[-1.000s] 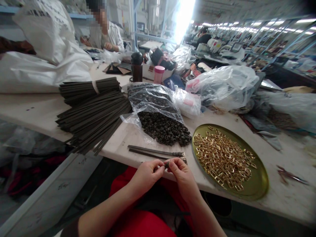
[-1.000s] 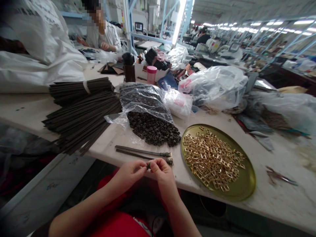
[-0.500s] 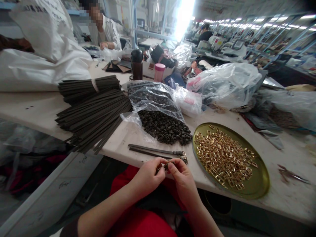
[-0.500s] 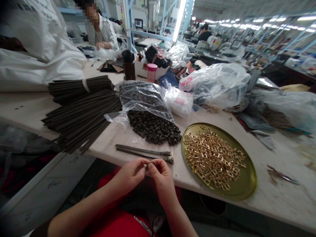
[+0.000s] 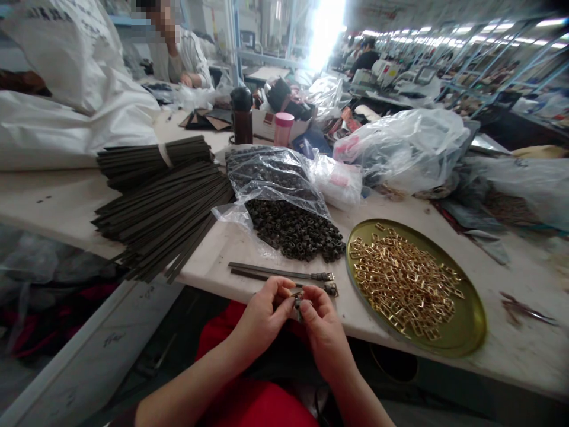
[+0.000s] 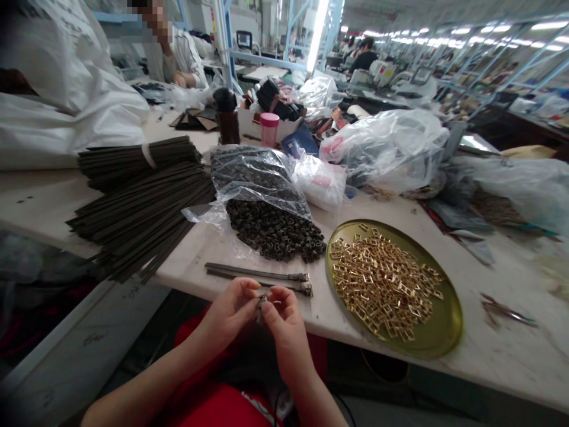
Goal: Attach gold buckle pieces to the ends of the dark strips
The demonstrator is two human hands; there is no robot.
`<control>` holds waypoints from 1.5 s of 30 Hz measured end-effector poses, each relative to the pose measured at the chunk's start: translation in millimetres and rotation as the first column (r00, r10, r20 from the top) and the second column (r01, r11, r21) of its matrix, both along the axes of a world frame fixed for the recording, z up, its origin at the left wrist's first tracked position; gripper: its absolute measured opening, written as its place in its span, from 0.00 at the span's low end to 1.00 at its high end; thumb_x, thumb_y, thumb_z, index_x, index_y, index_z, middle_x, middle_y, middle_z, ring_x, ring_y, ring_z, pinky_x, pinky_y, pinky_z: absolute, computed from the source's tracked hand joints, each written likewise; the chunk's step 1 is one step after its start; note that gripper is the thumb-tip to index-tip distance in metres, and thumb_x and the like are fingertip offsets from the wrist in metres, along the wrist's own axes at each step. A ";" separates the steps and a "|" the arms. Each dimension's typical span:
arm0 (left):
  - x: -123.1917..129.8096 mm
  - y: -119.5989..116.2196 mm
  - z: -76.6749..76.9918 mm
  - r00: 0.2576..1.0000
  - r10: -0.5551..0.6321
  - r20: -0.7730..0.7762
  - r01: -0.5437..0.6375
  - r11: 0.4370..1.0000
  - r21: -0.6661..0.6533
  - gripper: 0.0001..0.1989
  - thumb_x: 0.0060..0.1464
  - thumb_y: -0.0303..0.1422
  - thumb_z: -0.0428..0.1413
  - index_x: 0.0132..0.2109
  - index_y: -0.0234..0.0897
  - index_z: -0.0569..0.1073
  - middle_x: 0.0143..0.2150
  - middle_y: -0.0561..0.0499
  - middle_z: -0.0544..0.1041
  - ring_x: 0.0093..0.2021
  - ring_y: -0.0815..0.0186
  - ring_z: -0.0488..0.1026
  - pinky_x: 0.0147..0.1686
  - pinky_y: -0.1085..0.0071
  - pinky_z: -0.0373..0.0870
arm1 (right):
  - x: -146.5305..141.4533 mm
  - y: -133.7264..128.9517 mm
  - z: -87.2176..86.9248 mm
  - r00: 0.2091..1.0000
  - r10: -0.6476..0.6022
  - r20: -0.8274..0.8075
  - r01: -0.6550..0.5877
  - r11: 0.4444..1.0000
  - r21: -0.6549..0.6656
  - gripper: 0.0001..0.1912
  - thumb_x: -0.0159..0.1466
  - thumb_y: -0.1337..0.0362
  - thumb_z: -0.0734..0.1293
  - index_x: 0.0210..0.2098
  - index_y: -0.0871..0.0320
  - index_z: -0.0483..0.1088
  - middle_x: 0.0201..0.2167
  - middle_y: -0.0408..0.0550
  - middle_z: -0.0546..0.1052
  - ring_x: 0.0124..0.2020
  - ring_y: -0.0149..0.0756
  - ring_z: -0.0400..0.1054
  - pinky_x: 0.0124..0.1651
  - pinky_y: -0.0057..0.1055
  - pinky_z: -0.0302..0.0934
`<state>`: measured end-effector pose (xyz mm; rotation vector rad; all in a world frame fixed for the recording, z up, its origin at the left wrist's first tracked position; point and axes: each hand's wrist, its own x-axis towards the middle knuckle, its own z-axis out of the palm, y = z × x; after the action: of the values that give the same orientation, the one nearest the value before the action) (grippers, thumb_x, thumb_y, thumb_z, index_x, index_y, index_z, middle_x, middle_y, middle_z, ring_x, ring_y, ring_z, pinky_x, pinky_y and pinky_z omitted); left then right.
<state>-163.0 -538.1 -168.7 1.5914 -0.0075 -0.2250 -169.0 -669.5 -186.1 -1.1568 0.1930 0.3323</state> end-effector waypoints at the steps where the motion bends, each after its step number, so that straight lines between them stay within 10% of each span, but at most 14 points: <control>1: -0.9 0.1 0.2 1.000 -0.004 0.000 0.004 1.000 -0.031 0.09 0.55 0.32 0.49 0.44 0.37 0.62 0.31 0.55 0.69 0.30 0.70 0.69 0.31 0.74 0.66 | 0.4 -0.2 -0.2 0.996 0.065 -0.058 -0.060 0.995 0.082 0.17 0.54 0.57 0.69 0.41 0.52 0.65 0.33 0.41 0.68 0.30 0.29 0.61 0.35 0.27 0.57; 12: -3.8 -1.5 -0.4 0.996 0.072 -0.048 -0.067 0.993 0.093 0.15 0.51 0.38 0.55 0.41 0.38 0.59 0.27 0.60 0.64 0.25 0.73 0.67 0.24 0.77 0.64 | -4.1 -6.8 2.3 0.972 0.206 -0.114 -0.165 0.941 0.295 0.12 0.52 0.60 0.71 0.34 0.57 0.70 0.27 0.42 0.70 0.26 0.27 0.60 0.31 0.25 0.55; 28: -12.3 -0.7 9.6 0.970 -0.180 -0.166 0.178 0.984 -0.023 0.13 0.57 0.40 0.47 0.39 0.33 0.68 0.30 0.51 0.73 0.29 0.70 0.70 0.28 0.75 0.65 | -3.0 -15.2 5.8 0.974 0.199 -0.107 -0.153 0.930 0.334 0.16 0.49 0.62 0.72 0.30 0.55 0.59 0.23 0.37 0.69 0.24 0.29 0.64 0.32 0.29 0.57; 33: -13.7 2.3 2.9 0.983 -0.159 -0.094 0.162 0.987 0.022 0.10 0.53 0.28 0.50 0.44 0.36 0.67 0.38 0.50 0.74 0.37 0.68 0.71 0.37 0.72 0.66 | -1.5 -21.6 -1.3 0.980 0.196 -0.044 -0.194 0.979 0.056 0.14 0.53 0.61 0.69 0.36 0.54 0.61 0.27 0.38 0.69 0.26 0.28 0.63 0.31 0.26 0.56; 37: -11.4 11.3 2.0 0.956 -0.267 -0.124 0.274 0.961 0.044 0.16 0.50 0.26 0.52 0.47 0.36 0.66 0.40 0.50 0.74 0.41 0.66 0.71 0.41 0.70 0.66 | -1.3 -30.1 -4.6 0.930 0.364 0.052 -0.334 0.896 -0.291 0.08 0.59 0.59 0.63 0.35 0.56 0.63 0.19 0.36 0.63 0.19 0.26 0.53 0.22 0.23 0.48; 45: -4.6 21.4 -1.7 0.886 -0.269 -0.376 0.247 0.963 -0.107 0.09 0.48 0.31 0.55 0.38 0.32 0.71 0.30 0.52 0.74 0.29 0.70 0.70 0.31 0.73 0.66 | -3.5 -29.3 -14.6 0.945 0.306 0.114 -0.245 0.895 -0.373 0.08 0.61 0.57 0.59 0.34 0.55 0.61 0.18 0.35 0.57 0.19 0.26 0.49 0.21 0.25 0.44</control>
<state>-167.6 -516.6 -170.3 1.4635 0.0813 -0.7427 -172.5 -698.8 -200.7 -1.5706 -0.0694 0.4606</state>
